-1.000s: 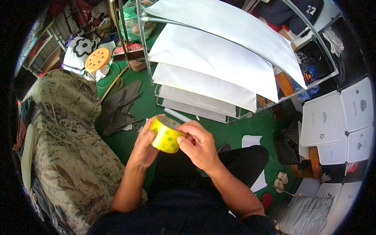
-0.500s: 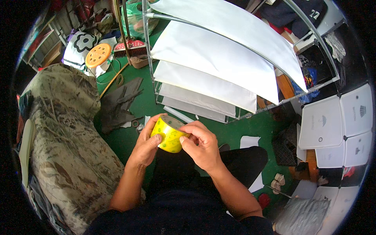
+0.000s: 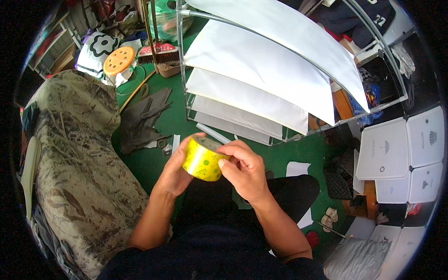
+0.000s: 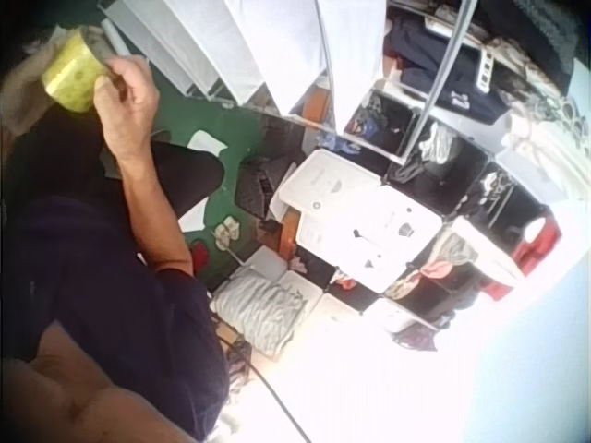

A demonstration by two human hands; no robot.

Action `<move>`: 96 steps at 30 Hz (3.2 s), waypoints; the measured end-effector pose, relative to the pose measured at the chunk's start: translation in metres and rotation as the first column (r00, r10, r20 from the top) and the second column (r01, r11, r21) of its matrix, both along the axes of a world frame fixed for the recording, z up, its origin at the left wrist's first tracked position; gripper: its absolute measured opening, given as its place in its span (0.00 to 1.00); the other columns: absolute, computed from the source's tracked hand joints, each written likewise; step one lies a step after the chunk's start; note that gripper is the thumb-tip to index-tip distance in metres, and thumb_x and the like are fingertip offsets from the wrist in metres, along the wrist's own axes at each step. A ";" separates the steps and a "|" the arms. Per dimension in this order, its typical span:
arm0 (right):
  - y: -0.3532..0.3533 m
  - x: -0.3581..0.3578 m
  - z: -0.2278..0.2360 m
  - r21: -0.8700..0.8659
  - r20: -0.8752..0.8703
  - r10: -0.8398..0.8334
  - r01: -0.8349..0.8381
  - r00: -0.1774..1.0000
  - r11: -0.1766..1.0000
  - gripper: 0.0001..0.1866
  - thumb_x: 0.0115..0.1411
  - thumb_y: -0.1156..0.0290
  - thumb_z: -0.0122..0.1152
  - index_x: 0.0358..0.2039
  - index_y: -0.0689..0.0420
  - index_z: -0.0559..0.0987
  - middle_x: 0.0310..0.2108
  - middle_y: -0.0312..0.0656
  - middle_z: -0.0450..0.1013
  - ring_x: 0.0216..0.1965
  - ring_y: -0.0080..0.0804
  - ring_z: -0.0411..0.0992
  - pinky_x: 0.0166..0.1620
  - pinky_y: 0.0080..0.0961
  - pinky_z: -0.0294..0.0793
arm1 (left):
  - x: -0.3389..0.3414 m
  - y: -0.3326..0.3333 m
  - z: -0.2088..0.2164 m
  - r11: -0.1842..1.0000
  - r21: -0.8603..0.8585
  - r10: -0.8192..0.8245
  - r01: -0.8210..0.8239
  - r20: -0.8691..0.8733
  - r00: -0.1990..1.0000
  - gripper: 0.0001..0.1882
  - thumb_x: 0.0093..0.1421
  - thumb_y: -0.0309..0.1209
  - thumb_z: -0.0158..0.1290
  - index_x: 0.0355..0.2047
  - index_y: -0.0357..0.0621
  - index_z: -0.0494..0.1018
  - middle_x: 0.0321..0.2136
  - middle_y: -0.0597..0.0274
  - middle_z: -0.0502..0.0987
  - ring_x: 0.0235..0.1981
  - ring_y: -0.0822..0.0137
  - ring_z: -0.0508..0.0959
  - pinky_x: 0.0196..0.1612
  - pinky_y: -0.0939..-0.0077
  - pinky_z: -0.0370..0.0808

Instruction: The person assembles a white multi-tiered shelf by attaching white panels to a metal frame using yellow tape. They repeatedly position panels, secure them with tape, and adjust alignment throughout the process.

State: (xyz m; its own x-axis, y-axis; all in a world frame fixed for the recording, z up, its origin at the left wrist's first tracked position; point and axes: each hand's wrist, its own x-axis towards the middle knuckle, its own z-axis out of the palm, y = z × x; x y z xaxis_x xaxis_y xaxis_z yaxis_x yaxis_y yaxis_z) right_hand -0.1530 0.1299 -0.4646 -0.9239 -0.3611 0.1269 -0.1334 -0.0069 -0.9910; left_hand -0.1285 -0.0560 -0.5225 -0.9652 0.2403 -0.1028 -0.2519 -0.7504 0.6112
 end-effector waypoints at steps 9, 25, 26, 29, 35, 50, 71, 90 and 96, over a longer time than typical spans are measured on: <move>-0.007 0.003 0.011 0.032 0.078 -0.023 0.020 0.997 0.999 0.13 0.57 0.82 0.57 0.44 0.68 0.79 0.41 0.41 0.72 0.39 0.23 0.68 0.43 0.20 0.67 | 0.000 -0.003 0.003 1.000 -0.006 0.030 -0.030 0.010 0.999 0.44 0.57 0.57 0.58 0.64 0.40 0.60 0.55 0.54 0.71 0.56 0.60 0.73 0.59 0.64 0.69; -0.004 0.003 0.011 0.062 0.148 -0.024 0.015 0.989 0.998 0.08 0.59 0.79 0.59 0.38 0.69 0.79 0.36 0.38 0.72 0.35 0.19 0.67 0.39 0.17 0.65 | -0.001 -0.003 0.003 0.999 0.005 -0.047 0.047 0.089 0.995 0.47 0.55 0.62 0.55 0.64 0.39 0.61 0.54 0.52 0.73 0.54 0.59 0.75 0.57 0.61 0.71; -0.004 0.002 0.009 0.067 0.144 -0.024 0.014 0.989 0.998 0.07 0.60 0.79 0.59 0.38 0.68 0.79 0.35 0.36 0.71 0.32 0.16 0.67 0.35 0.15 0.65 | -0.001 -0.004 0.001 0.998 0.009 -0.055 0.054 0.085 0.995 0.46 0.56 0.61 0.55 0.64 0.40 0.60 0.54 0.52 0.73 0.54 0.59 0.75 0.57 0.60 0.71; -0.009 0.003 0.010 0.101 0.172 -0.084 0.068 0.982 0.993 0.06 0.62 0.77 0.60 0.37 0.67 0.80 0.32 0.33 0.71 0.29 0.13 0.67 0.31 0.13 0.65 | -0.001 -0.004 -0.002 0.999 0.039 -0.036 0.032 0.108 0.994 0.42 0.60 0.57 0.53 0.66 0.44 0.57 0.55 0.53 0.71 0.55 0.59 0.74 0.57 0.59 0.72; -0.020 0.006 0.006 0.101 0.240 -0.286 0.269 0.928 0.958 0.09 0.65 0.72 0.60 0.41 0.66 0.80 0.21 0.33 0.72 0.19 0.16 0.66 0.22 0.14 0.62 | 0.000 0.008 -0.005 0.987 -0.015 0.157 -0.159 -0.084 0.984 0.43 0.61 0.34 0.58 0.70 0.49 0.46 0.61 0.52 0.61 0.61 0.56 0.67 0.58 0.57 0.72; -0.021 0.014 0.019 0.270 0.148 -0.218 0.172 0.965 0.947 0.06 0.62 0.77 0.60 0.39 0.66 0.77 0.26 0.33 0.74 0.20 0.11 0.67 0.24 0.14 0.66 | 0.000 0.005 -0.002 0.975 -0.121 0.151 -0.184 -0.241 0.959 0.45 0.52 0.24 0.54 0.70 0.45 0.49 0.61 0.51 0.60 0.63 0.57 0.62 0.65 0.61 0.58; -0.023 0.004 0.037 0.503 -0.542 -0.003 0.326 0.841 0.801 0.14 0.47 0.78 0.71 0.30 0.58 0.73 0.27 0.40 0.71 0.25 0.33 0.73 0.27 0.26 0.71 | -0.001 0.000 -0.007 0.879 -0.418 0.080 -0.230 -0.346 0.935 0.40 0.48 0.27 0.63 0.62 0.43 0.61 0.61 0.50 0.65 0.65 0.58 0.62 0.66 0.64 0.59; -0.005 -0.013 0.032 0.433 -0.277 0.139 -0.006 0.951 0.901 0.08 0.49 0.83 0.69 0.27 0.63 0.76 0.26 0.38 0.72 0.26 0.22 0.73 0.29 0.19 0.73 | -0.003 -0.015 0.039 0.314 -0.716 0.003 -0.624 -0.656 0.754 0.37 0.34 0.28 0.71 0.48 0.42 0.68 0.54 0.43 0.72 0.50 0.45 0.70 0.55 0.57 0.67; -0.005 -0.013 0.038 0.481 -0.260 0.168 -0.024 0.951 0.876 0.08 0.49 0.81 0.70 0.26 0.63 0.76 0.26 0.38 0.72 0.25 0.22 0.72 0.28 0.19 0.73 | -0.003 -0.013 0.035 0.344 -0.721 0.001 -0.602 -0.641 0.768 0.37 0.35 0.28 0.71 0.48 0.41 0.68 0.52 0.44 0.73 0.52 0.46 0.70 0.55 0.57 0.67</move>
